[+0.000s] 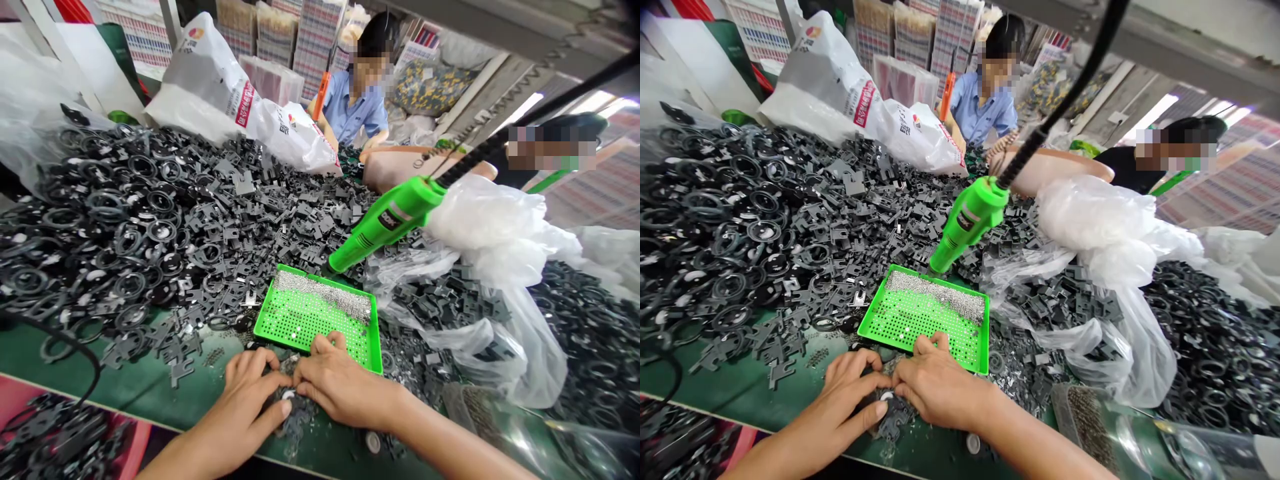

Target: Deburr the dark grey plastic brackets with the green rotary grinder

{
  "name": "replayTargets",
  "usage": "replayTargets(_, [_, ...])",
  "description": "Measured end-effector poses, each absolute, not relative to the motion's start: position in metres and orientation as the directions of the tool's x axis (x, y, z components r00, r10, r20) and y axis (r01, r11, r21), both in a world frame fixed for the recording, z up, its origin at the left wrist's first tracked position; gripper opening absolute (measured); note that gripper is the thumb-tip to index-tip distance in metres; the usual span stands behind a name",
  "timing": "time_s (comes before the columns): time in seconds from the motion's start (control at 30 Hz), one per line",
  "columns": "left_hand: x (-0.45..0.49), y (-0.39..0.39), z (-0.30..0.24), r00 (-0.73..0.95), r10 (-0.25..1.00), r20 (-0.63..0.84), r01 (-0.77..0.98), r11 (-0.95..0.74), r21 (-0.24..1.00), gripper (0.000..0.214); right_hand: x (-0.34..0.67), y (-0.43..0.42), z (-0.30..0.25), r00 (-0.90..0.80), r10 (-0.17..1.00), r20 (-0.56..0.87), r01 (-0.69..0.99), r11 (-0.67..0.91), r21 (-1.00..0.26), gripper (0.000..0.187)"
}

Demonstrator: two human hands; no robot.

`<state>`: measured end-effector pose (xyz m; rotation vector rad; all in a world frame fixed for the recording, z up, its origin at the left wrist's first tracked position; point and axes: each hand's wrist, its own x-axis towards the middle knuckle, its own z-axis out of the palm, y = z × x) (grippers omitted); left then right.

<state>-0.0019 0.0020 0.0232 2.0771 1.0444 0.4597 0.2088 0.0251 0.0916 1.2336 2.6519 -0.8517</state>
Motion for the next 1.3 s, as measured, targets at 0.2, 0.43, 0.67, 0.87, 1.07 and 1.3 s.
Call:
replayTargets(0.2, [-0.005,0.012,0.034,0.683,0.722,-0.114,0.525,-0.376,0.764,0.022,0.204,0.038,0.097,-0.702,0.617,-0.355,0.711,0.58,-0.398,0.013])
replayTargets(0.43, [-0.008,0.015,0.037,0.693,0.712,-0.115,0.501,-0.36,0.787,0.021,0.206,0.034,0.093,-0.747,0.594,-0.298,0.661,0.613,-0.434,0.012])
replayTargets(0.67, [-0.01,0.02,0.043,0.717,0.681,-0.145,0.504,-0.363,0.784,0.02,0.21,0.023,0.083,-0.724,0.631,-0.279,0.684,0.602,-0.412,0.017])
replayTargets(0.87, [-0.011,0.011,0.036,0.686,0.718,-0.119,0.52,-0.369,0.771,0.023,0.2,0.022,0.093,-0.584,0.739,-0.337,0.796,0.439,-0.417,0.012])
replayTargets(1.07, [-0.006,-0.01,0.0,0.529,0.834,0.159,0.564,-0.485,0.668,0.023,0.197,0.05,0.095,-0.468,0.884,0.001,0.751,0.398,-0.528,0.018])
replayTargets(1.3, [-0.011,-0.009,-0.007,0.367,0.876,0.312,0.592,-0.479,0.648,0.031,0.215,0.133,0.069,-0.043,0.96,0.276,0.791,0.201,-0.578,0.007])
